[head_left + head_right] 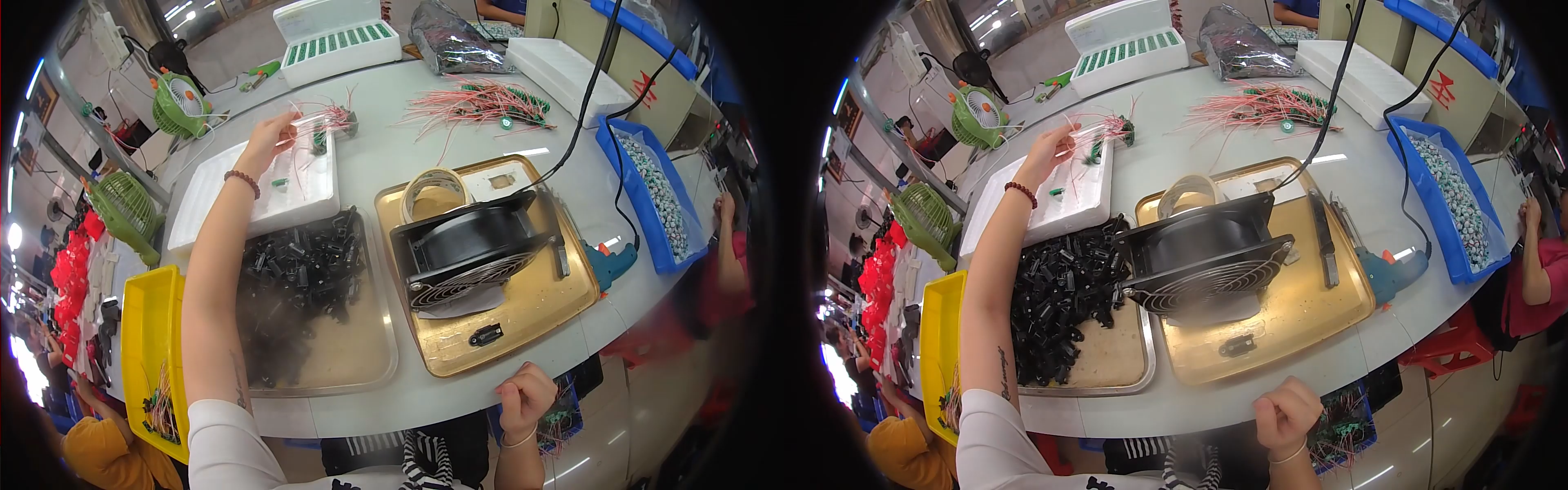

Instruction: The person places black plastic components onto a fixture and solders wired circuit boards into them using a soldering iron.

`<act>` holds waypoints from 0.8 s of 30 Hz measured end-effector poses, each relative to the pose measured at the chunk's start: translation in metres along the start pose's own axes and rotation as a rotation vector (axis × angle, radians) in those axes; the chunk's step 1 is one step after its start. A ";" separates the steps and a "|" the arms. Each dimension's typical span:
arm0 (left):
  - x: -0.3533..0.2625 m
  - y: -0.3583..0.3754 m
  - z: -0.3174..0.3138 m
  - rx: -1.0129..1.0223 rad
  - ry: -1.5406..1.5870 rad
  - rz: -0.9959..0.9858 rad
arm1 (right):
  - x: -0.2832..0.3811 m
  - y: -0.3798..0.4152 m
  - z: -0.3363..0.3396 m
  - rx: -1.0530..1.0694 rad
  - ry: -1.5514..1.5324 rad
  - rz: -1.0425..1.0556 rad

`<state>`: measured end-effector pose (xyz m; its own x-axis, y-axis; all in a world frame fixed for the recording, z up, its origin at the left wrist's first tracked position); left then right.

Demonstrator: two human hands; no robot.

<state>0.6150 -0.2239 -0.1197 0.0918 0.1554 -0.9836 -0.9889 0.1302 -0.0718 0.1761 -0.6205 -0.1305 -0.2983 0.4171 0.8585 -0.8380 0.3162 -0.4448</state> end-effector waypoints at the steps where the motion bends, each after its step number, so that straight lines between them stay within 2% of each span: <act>1: 0.001 -0.001 0.002 -0.027 0.001 -0.004 | 0.001 0.000 0.000 0.002 0.002 0.005; 8: -0.012 0.007 -0.006 -0.028 0.185 -0.064 | 0.001 0.000 0.000 0.003 0.001 0.006; 24: -0.008 0.001 0.008 -0.113 0.176 -0.081 | 0.004 0.000 -0.003 0.037 0.047 0.007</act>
<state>0.6138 -0.2171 -0.1105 0.1598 -0.0257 -0.9868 -0.9868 0.0232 -0.1604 0.1761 -0.6167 -0.1281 -0.2831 0.4587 0.8423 -0.8525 0.2821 -0.4401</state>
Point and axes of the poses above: each hand's wrist, its own y-axis away from the middle knuckle, its own z-axis out of the back of the hand, x = y × z, the point moved 8 cm from there along -y, towards the middle knuckle, and after that the axes turned 8 degrees about -z, right-handed, at the moved point
